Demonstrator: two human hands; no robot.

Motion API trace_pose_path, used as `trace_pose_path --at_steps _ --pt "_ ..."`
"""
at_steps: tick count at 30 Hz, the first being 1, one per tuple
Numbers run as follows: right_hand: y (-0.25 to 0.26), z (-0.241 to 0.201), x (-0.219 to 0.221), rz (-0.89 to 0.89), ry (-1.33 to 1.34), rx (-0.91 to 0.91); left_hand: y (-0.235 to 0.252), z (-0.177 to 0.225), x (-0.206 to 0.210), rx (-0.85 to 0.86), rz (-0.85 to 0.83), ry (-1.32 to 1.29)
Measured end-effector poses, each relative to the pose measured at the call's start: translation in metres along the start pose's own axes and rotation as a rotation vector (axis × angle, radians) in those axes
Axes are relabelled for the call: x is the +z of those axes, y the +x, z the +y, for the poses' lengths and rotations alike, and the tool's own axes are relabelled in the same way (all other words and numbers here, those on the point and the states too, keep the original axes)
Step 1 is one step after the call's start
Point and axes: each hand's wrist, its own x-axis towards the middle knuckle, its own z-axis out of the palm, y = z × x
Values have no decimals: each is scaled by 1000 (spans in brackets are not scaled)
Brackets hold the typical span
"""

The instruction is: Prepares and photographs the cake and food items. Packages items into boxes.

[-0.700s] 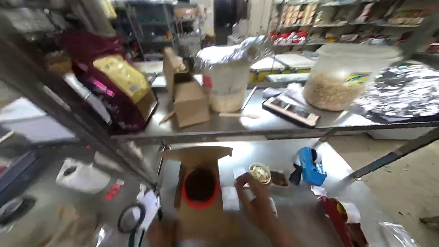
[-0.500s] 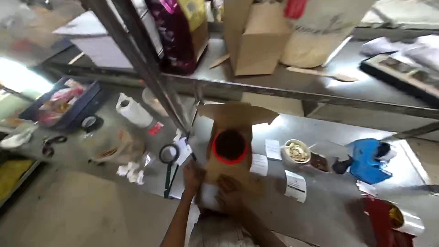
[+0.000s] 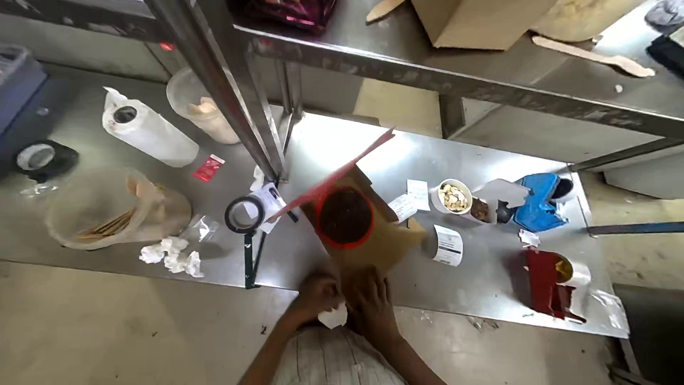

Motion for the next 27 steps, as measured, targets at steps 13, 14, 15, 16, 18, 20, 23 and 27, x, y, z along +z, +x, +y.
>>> trace_pose_path --at_steps 13,14,15,16,18,20,23,27 --pt "-55 88 -21 112 116 -301 8 29 -41 236 365 233" --pt "-54 92 -28 120 93 -327 4 27 -26 231 436 198" --pt "-49 93 -37 152 64 -360 4 22 -13 256 512 167" --pt "-40 91 -47 185 41 -394 6 15 -3 291 576 151" --pt "-18 82 -64 240 41 -469 8 8 12 318 627 122" --pt "9 72 -71 253 83 -559 10 6 19 277 634 89" --pt "39 58 -67 217 111 -614 14 -1 26 245 581 -109" --pt "36 66 -53 304 198 -435 22 6 43 276 617 -425"
